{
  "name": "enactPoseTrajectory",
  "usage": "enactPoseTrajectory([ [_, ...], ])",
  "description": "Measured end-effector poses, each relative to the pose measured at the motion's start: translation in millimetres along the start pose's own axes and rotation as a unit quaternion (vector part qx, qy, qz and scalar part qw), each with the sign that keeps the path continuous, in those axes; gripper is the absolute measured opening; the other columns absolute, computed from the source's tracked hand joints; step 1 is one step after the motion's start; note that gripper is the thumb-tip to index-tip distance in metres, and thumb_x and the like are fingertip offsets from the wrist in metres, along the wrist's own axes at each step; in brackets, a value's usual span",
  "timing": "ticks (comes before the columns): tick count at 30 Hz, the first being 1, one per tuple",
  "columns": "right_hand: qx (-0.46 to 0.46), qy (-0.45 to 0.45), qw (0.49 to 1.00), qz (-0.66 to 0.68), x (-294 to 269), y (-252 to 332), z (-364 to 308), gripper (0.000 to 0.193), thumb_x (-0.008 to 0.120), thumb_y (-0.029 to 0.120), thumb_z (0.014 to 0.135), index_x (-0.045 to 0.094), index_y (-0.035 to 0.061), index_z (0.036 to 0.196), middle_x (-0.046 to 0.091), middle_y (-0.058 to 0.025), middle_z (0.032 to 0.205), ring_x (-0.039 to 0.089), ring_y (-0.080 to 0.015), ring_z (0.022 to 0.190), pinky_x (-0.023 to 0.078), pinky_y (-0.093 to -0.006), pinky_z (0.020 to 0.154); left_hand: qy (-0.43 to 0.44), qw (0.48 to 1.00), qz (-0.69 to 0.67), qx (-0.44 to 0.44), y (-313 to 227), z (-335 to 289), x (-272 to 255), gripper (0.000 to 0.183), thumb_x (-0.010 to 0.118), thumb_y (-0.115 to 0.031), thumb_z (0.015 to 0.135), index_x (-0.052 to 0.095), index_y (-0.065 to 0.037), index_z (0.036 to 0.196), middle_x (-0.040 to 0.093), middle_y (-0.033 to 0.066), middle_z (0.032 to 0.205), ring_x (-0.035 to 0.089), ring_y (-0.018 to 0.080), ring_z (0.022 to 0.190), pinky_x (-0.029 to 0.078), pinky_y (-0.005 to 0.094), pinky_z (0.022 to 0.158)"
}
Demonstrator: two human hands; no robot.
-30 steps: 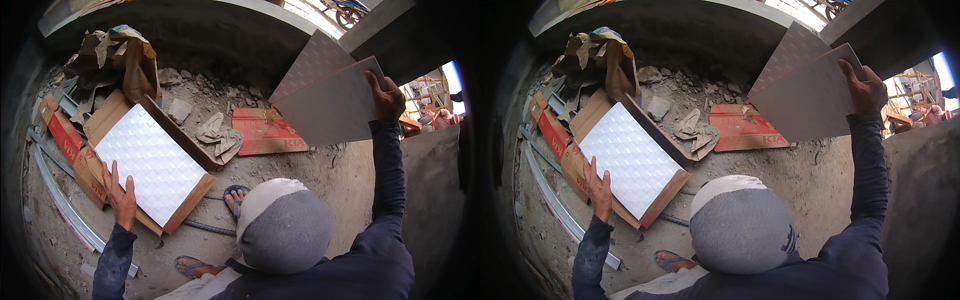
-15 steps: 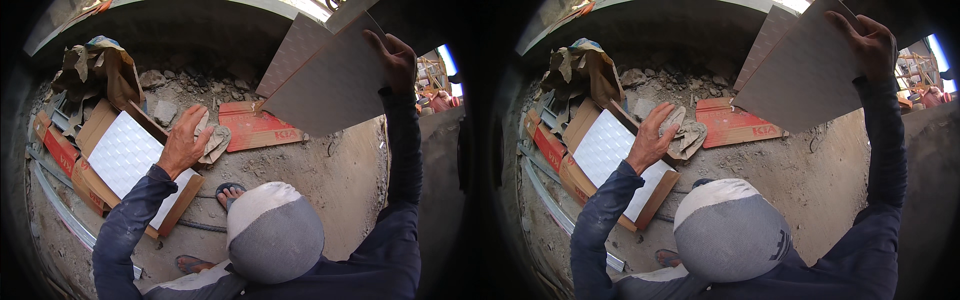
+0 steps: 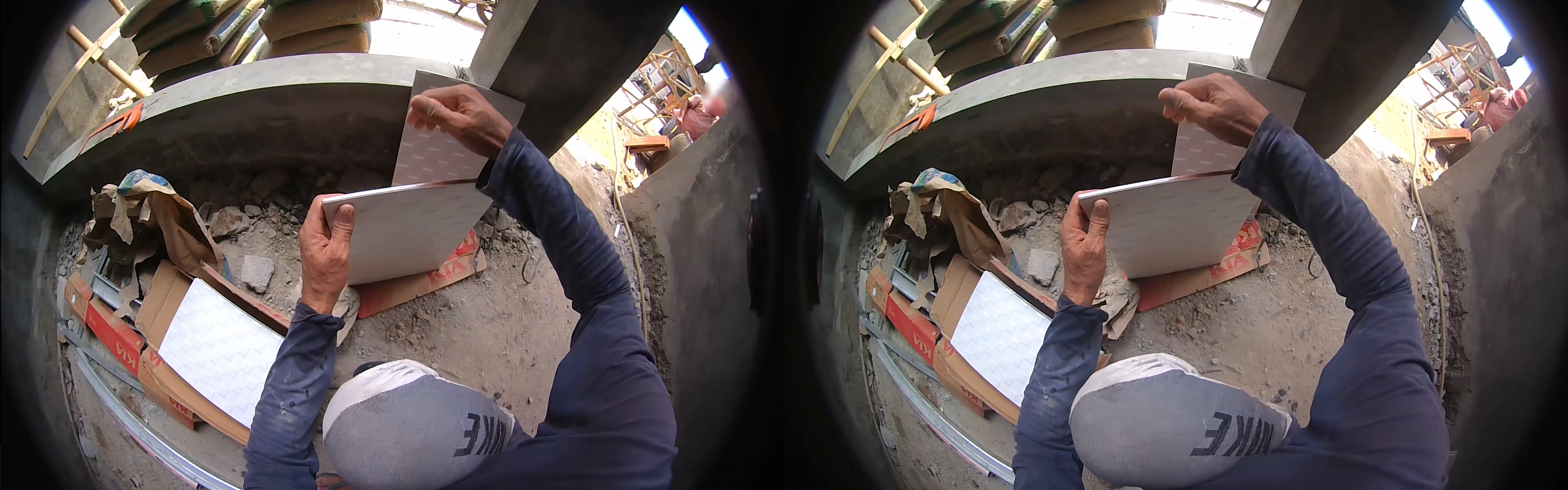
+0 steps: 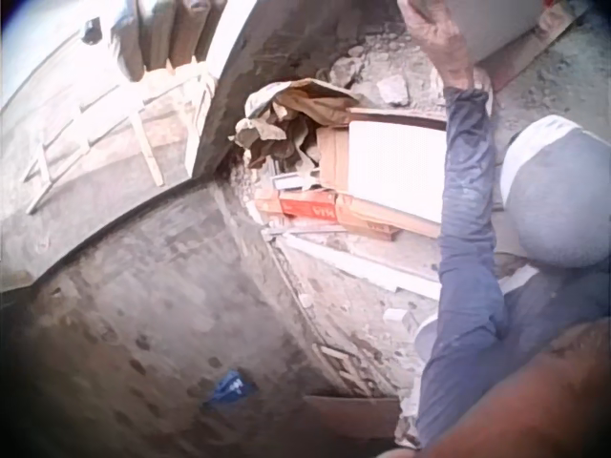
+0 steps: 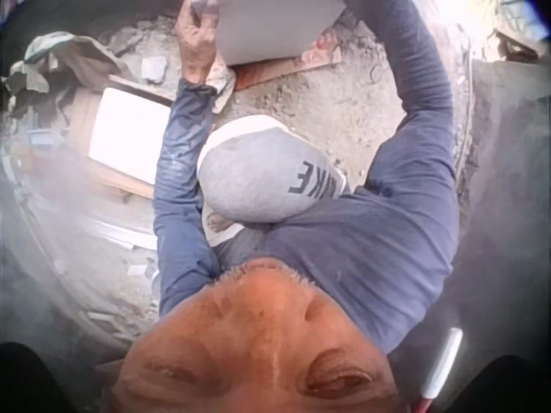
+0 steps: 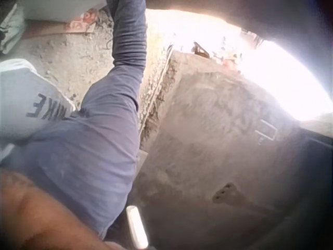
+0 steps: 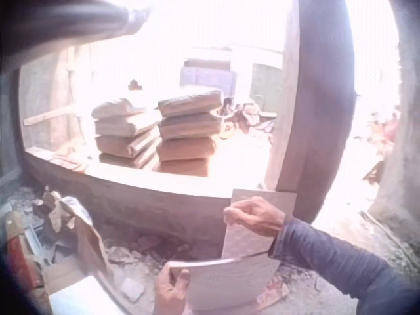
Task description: The person sits on the floor and packs white textured tiles into a cardboard box. They place the tiles one by one into the box, then close the flaps and secure the package with a black plastic tie.
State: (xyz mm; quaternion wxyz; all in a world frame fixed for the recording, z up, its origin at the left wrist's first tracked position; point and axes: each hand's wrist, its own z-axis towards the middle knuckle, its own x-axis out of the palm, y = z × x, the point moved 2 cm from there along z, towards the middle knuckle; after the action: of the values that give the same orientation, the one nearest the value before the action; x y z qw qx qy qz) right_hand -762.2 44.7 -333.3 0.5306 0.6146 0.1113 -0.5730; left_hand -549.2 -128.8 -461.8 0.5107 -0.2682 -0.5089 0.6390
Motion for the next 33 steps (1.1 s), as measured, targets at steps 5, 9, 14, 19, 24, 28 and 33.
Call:
enactPoseTrajectory([
  [5,0.083,-0.077,0.878,-0.465,-27,-120,38,0.059,0.061,0.058,0.098,0.068,0.0085,0.128,0.065,-0.0142,0.130,0.059,-0.0258,0.129,0.052,-0.0442,0.102,-0.038,0.999,-0.035,-0.002,10,-20,0,0.034,0.067,-0.037,0.104,0.063,-0.004,0.108,0.060,-0.0033,0.093,0.052,0.0052,0.087,0.043,0.0215,0.078],
  [9,0.184,-0.052,0.892,-0.409,-25,-139,13,0.074,0.066,0.075,0.085,0.074,0.0095,0.120,0.073,-0.0159,0.119,0.069,-0.0304,0.114,0.055,-0.0490,0.096,-0.071,0.997,-0.020,-0.019,9,-43,0,0.036,0.070,-0.038,0.102,0.064,-0.003,0.107,0.060,-0.0022,0.094,0.053,0.0068,0.088,0.043,0.0227,0.079],
  [14,0.175,-0.131,0.941,-0.258,-53,-99,-64,0.053,0.077,0.065,0.080,0.081,0.0138,0.094,0.075,-0.0133,0.081,0.074,-0.0328,0.081,0.057,-0.0445,0.079,-0.085,0.995,-0.043,0.028,3,-57,6,0.034,0.072,-0.037,0.100,0.066,-0.003,0.103,0.062,0.0017,0.096,0.057,0.0115,0.091,0.044,0.0258,0.082],
  [19,0.143,-0.342,0.898,-0.239,-150,-71,-148,0.037,0.080,0.046,0.087,0.081,0.0104,0.098,0.077,-0.0131,0.082,0.076,-0.0280,0.075,0.056,-0.0378,0.071,-0.117,0.992,-0.049,0.002,10,-24,25,0.038,0.075,-0.041,0.098,0.066,-0.004,0.101,0.062,-0.0017,0.091,0.056,0.0081,0.086,0.044,0.0237,0.079],
  [24,0.151,-0.434,0.830,-0.316,-260,-17,-210,0.041,0.078,0.040,0.094,0.078,0.0048,0.114,0.080,-0.0112,0.100,0.075,-0.0180,0.090,0.055,-0.0322,0.082,-0.058,0.998,-0.004,-0.006,41,67,41,0.040,0.071,-0.043,0.101,0.066,-0.003,0.097,0.064,-0.0030,0.082,0.054,0.0062,0.077,0.046,0.0249,0.071],
  [28,0.134,-0.416,0.815,-0.381,-292,10,-239,0.032,0.075,0.029,0.098,0.077,0.0043,0.118,0.080,-0.0084,0.101,0.072,-0.0138,0.090,0.053,-0.0298,0.081,-0.082,0.996,0.029,-0.013,80,139,56,0.042,0.072,-0.041,0.100,0.068,0.000,0.095,0.065,0.0006,0.078,0.055,0.0077,0.074,0.049,0.0298,0.067],
  [33,0.105,-0.374,0.858,-0.337,-286,-4,-272,0.026,0.068,0.008,0.100,0.073,-0.0024,0.123,0.078,-0.0109,0.111,0.072,-0.0160,0.101,0.054,-0.0292,0.091,-0.095,0.984,0.138,-0.059,128,203,55,0.044,0.074,-0.038,0.095,0.062,0.004,0.088,0.066,0.0182,0.077,0.061,0.0313,0.071,0.050,0.0431,0.071],
])
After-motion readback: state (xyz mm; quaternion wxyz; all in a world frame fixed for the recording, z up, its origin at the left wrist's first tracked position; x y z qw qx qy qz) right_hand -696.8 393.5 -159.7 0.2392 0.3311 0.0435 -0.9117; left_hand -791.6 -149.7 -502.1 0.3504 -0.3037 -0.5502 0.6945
